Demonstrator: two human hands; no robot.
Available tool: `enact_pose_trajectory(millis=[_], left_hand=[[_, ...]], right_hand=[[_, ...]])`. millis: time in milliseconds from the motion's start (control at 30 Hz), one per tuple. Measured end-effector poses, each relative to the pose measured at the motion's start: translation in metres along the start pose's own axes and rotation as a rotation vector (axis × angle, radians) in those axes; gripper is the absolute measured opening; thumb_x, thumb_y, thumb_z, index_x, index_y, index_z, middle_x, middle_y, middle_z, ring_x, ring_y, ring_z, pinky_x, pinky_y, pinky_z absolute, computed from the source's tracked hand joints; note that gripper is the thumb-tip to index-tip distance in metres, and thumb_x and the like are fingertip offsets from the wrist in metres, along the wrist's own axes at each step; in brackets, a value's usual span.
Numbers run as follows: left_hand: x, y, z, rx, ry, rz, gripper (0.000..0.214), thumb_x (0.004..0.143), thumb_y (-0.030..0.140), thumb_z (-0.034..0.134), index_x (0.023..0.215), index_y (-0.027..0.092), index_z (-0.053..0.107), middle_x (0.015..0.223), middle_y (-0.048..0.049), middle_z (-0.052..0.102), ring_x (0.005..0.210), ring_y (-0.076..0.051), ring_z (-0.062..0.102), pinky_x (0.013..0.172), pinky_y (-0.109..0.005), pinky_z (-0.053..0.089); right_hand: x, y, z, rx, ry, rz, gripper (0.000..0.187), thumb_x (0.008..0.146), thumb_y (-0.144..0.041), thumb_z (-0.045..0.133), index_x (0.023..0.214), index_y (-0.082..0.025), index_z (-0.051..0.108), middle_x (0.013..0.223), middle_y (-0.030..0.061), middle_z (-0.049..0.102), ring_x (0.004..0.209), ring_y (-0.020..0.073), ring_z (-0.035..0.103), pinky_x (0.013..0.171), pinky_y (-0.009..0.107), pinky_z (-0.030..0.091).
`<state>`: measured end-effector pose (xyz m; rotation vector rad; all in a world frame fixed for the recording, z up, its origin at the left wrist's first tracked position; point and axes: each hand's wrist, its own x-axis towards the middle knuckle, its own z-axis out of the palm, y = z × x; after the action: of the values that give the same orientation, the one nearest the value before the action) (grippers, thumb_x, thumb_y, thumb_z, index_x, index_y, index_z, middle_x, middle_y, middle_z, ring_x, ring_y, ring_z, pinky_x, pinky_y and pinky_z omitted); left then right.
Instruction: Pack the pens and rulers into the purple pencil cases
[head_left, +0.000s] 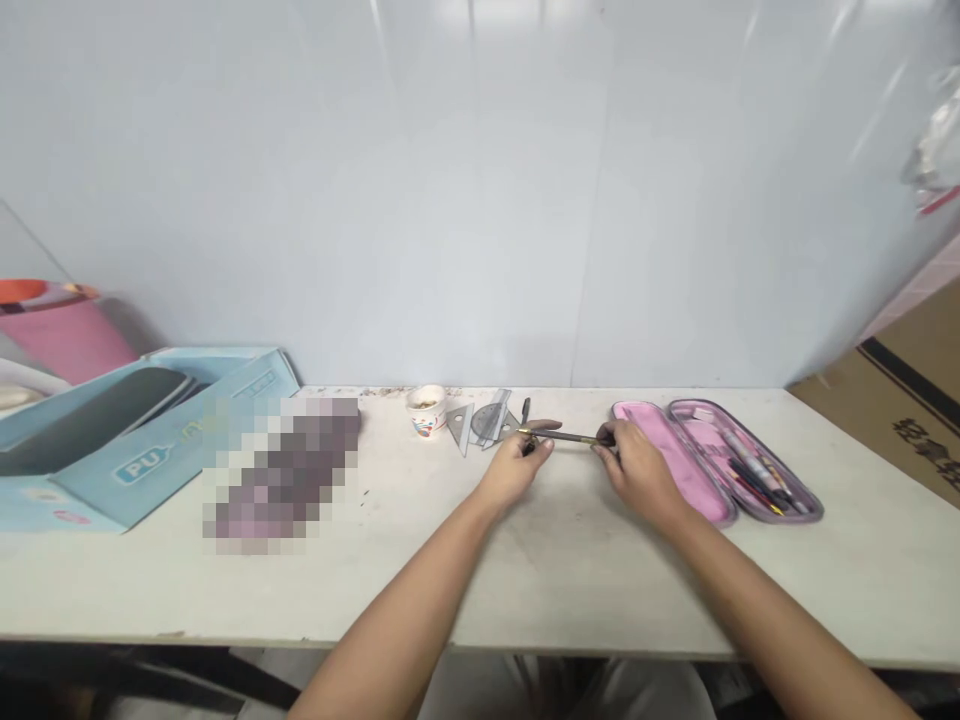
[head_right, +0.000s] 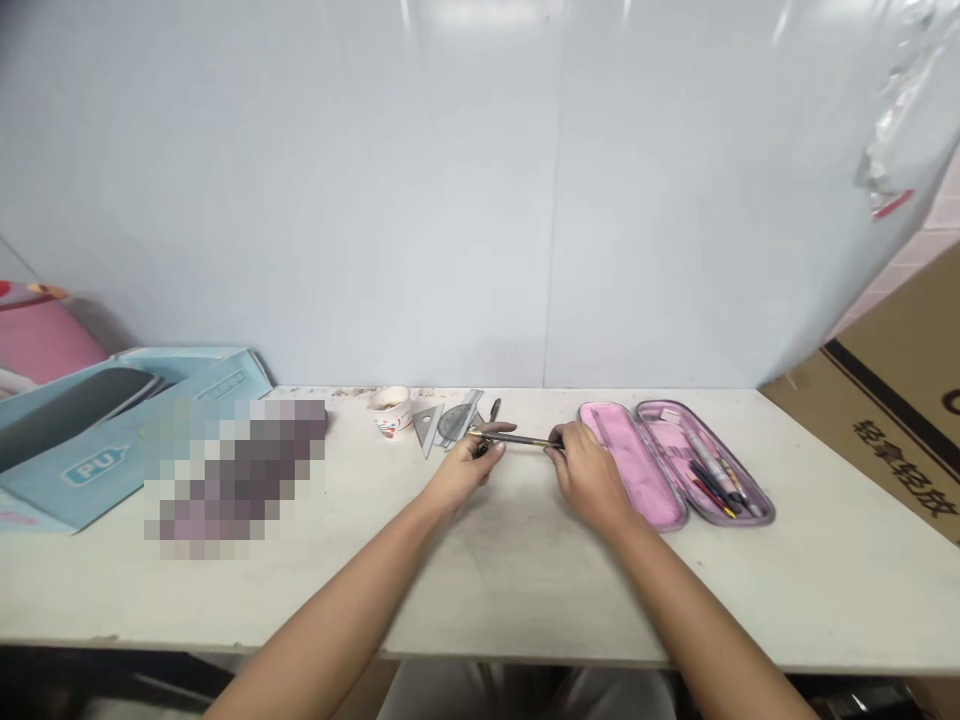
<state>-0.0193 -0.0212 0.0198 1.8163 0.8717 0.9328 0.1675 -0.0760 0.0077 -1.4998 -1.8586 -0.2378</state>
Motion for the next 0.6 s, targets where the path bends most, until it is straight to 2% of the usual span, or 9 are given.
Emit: enact_pose_trajectory(millis=[200,333,467,533,600], left_hand=[[-0.003,-0.002,-0.006,0.015,0.03,-0.04,0.04,0.081,0.031,0.05,0.117,0.017,0.057,0.065,0.0014,0.048,0.063,-0.011,0.043,0.064,-0.023,0.037],[-0.002,-0.011,0.002,-0.001,-0.042,-0.067,0.044,0.081,0.027,0.049,0.123,0.016,0.051,0.072,0.0008,0.052,0.068,-0.011,0.046,0.068,-0.024,0.037],[-0.001,-0.017,0.007,-0.135,-0.07,-0.043,0.047,0.08,0.016,0.045,0.127,0.013,0.046,0.095,-0.0065,0.06,0.091,-0.015,0.05,0.085,-0.028,0.037],[0.0,-0.018,0.007,-0.165,-0.038,-0.052,0.047,0.081,0.014,0.042,0.128,0.012,0.044,0.1,-0.009,0.06,0.092,-0.015,0.05,0.085,-0.03,0.038],[0.001,-0.018,0.007,-0.205,-0.013,-0.071,0.049,0.081,0.013,0.04,0.13,0.012,0.039,0.097,-0.0098,0.06,0.084,-0.014,0.051,0.082,-0.031,0.04]], right_hand=[[0.0,-0.002,0.012,0.005,-0.106,-0.051,0.019,0.089,-0.025,0.037,0.094,-0.018,0.054,0.082,0.0053,0.061,0.079,0.0198,0.054,0.068,0.031,0.04],[-0.005,0.004,0.01,0.011,-0.151,-0.032,0.022,0.09,-0.026,0.036,0.097,-0.018,0.056,0.083,0.0049,0.062,0.081,0.0197,0.053,0.07,0.031,0.04],[-0.007,0.014,0.005,0.03,-0.06,-0.015,0.022,0.089,-0.029,0.038,0.096,-0.019,0.056,0.09,0.0066,0.062,0.088,0.0207,0.052,0.075,0.033,0.042],[-0.007,0.02,0.001,0.013,0.009,0.013,0.021,0.089,-0.028,0.039,0.096,-0.019,0.057,0.09,0.0072,0.061,0.089,0.0216,0.051,0.076,0.034,0.042],[-0.008,0.026,-0.004,-0.016,0.052,0.035,0.021,0.088,-0.026,0.039,0.095,-0.02,0.057,0.09,0.0074,0.061,0.089,0.0223,0.05,0.076,0.035,0.042]])
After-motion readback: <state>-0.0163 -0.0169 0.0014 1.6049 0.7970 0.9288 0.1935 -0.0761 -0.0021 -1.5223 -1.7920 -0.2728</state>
